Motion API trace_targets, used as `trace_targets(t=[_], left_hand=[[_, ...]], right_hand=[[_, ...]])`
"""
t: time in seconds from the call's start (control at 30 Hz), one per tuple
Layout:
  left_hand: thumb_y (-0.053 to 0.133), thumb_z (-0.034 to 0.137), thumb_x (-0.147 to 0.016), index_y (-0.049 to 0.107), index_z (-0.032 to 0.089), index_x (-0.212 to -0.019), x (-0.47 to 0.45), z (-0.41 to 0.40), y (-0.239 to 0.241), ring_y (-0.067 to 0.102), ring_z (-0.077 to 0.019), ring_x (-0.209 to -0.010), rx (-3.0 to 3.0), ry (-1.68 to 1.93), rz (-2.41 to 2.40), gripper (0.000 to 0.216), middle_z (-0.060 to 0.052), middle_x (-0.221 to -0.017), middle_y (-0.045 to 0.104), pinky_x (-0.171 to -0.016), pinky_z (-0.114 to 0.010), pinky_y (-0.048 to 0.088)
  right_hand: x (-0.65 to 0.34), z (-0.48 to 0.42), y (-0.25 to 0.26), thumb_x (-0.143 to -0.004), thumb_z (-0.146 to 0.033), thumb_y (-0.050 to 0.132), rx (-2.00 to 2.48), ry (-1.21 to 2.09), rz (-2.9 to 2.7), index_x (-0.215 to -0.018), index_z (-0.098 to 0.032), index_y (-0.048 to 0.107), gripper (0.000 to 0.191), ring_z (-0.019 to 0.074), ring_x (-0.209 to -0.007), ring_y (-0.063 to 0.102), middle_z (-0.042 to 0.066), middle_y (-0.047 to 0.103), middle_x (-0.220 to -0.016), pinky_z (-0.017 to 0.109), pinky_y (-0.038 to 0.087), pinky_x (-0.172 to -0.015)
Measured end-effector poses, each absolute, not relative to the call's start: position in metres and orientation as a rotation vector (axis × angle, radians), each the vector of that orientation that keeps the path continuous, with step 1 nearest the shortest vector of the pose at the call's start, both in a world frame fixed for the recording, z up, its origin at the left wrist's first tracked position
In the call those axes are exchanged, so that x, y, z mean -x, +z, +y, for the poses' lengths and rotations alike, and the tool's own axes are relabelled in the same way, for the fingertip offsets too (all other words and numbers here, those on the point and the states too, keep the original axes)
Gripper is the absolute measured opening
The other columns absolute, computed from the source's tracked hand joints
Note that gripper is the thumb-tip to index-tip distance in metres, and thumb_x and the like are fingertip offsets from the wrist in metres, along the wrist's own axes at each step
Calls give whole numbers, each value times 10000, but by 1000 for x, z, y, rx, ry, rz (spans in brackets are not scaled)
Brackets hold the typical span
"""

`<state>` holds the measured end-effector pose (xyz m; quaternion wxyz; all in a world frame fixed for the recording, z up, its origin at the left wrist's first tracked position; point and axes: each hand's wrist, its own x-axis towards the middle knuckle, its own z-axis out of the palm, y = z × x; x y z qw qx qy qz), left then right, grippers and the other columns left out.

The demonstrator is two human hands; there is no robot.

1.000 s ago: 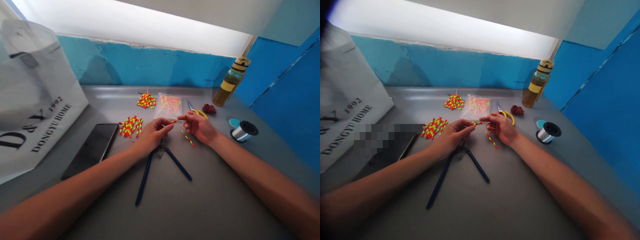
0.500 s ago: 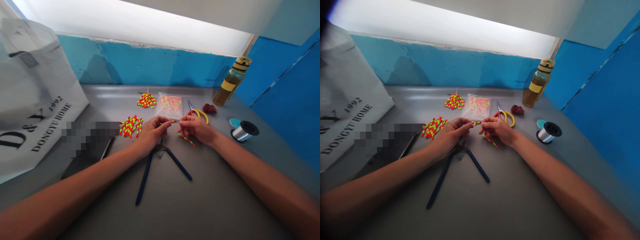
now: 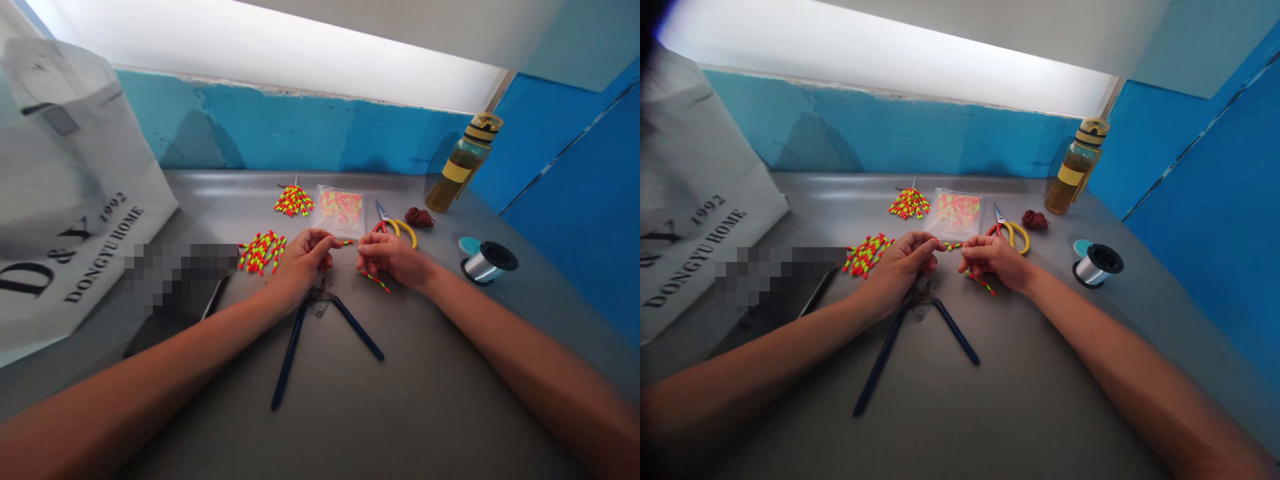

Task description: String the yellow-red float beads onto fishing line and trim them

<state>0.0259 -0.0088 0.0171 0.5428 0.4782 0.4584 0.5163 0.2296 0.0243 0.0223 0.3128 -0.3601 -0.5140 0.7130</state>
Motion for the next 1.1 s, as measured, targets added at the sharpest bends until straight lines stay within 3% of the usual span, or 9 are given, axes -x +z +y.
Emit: trace_targets(t=[0.2,0.4,0.57,0.7,0.8,0.97,1.1], left_hand=[[668,405,-836,534,212,-943,-24,-7,15,541,-96,-582,-1047,1262,1066,258,-55,-995,732,-534,-232,447],[617,491,-884,596,205,-861,-22,-4,11,546,-103,-569,-1103,1261,1060,288,-48,-901,706,-535,-252,448],[536,615,-898,676,190,-830,-21,-6,12,552,-135,-583,-1251,1145,1032,452,-76,-833,704,-518,-272,423],[642,450,-863,673,201,-1037,-21,-7,10,558,-123,-618,-1343,1062,1005,305,-55,-913,733,-572,-252,440],[714,363,-796,623,203,-1164,-22,-7,8,590,-131,-671,-1374,1016,933,412,-61,-979,744,-609,-254,456],[701,422,-800,723,182,-890,-24,-8,6,508,-115,-576,-1616,864,1015,258,-6,-731,672,-521,-238,362],[717,440,-794,737,185,-874,-23,-8,6,516,-118,-603,-1579,964,1048,269,0,-746,677,-538,-241,361]], right_hand=[[-227,23,22,-745,-304,818,934,1780,-1276,-857,-184,671,219,73,-571,546,23,722,-909,222,486,-546],[-227,23,22,-748,-323,823,931,1740,-1236,-880,-200,719,208,56,-509,444,-33,638,-729,199,372,-464],[-225,21,22,-750,-356,824,935,1729,-1248,-932,-193,739,259,59,-527,480,-5,687,-772,200,381,-480],[-224,20,22,-752,-383,824,939,1721,-1249,-953,-193,734,291,56,-530,485,-7,685,-763,194,378,-475],[-224,21,22,-751,-398,828,933,1726,-1227,-967,-189,726,317,61,-523,483,-34,630,-671,190,375,-466],[-225,21,23,-753,-411,825,931,1719,-1212,-973,-184,718,334,66,-515,493,-30,643,-672,191,385,-458],[-224,22,20,-785,-365,802,926,1698,-1242,-1041,-189,707,324,55,-513,490,-1,701,-786,188,413,-467]])
